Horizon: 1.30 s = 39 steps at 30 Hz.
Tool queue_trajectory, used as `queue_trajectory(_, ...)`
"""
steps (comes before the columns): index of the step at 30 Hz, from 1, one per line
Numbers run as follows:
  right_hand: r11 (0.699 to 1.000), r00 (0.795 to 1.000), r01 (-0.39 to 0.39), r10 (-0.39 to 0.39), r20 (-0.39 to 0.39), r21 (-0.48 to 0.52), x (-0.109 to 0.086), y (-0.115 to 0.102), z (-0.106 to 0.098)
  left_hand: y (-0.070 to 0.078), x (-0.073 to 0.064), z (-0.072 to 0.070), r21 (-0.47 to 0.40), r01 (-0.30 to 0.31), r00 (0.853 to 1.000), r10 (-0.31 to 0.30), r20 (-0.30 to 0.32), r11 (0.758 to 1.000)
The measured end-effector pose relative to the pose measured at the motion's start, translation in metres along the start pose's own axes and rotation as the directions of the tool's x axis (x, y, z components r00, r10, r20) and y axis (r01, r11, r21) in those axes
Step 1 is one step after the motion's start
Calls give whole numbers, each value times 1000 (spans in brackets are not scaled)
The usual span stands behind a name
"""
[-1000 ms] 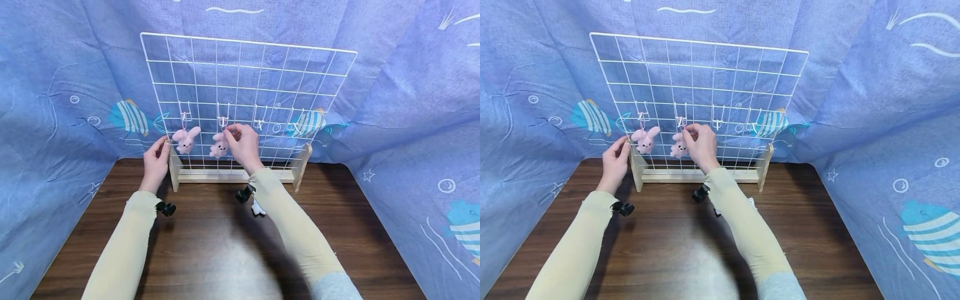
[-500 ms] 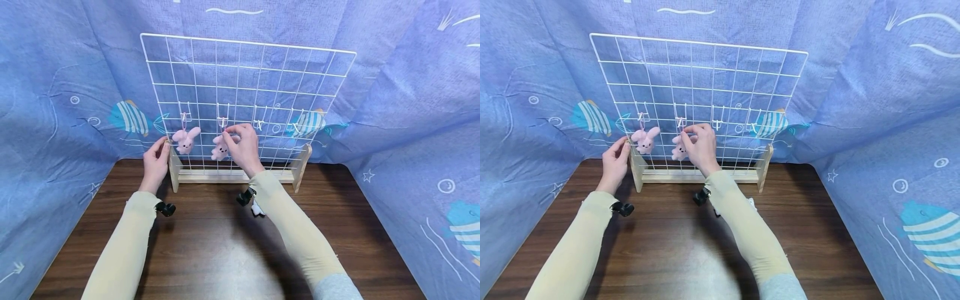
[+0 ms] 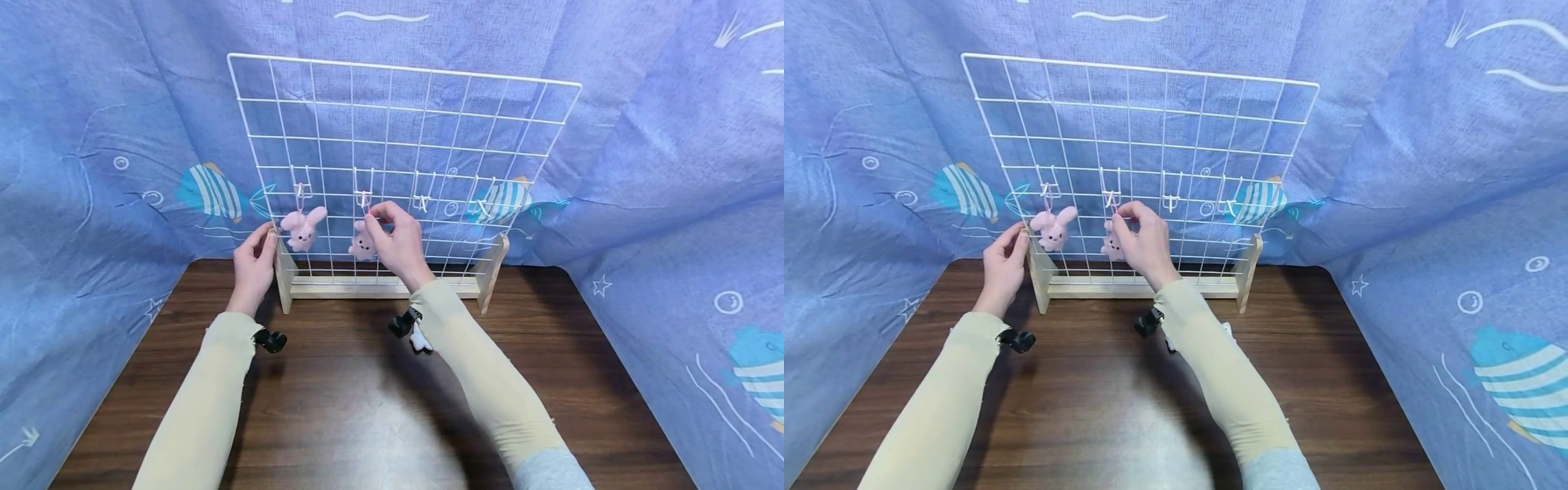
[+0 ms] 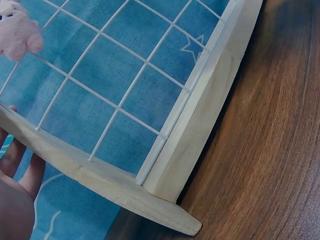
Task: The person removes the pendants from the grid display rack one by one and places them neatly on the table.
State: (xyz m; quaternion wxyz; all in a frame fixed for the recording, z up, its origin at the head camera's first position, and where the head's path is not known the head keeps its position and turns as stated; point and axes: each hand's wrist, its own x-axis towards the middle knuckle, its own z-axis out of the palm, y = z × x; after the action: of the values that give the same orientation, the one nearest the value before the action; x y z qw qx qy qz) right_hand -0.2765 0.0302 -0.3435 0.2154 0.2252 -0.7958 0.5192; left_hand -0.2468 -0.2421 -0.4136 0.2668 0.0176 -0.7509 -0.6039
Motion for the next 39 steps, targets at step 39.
queue_trajectory(39,968,994,65,-84,70,241,-11,-17,-3,-25,9,0,-36,-16,1000,15,-12,999)
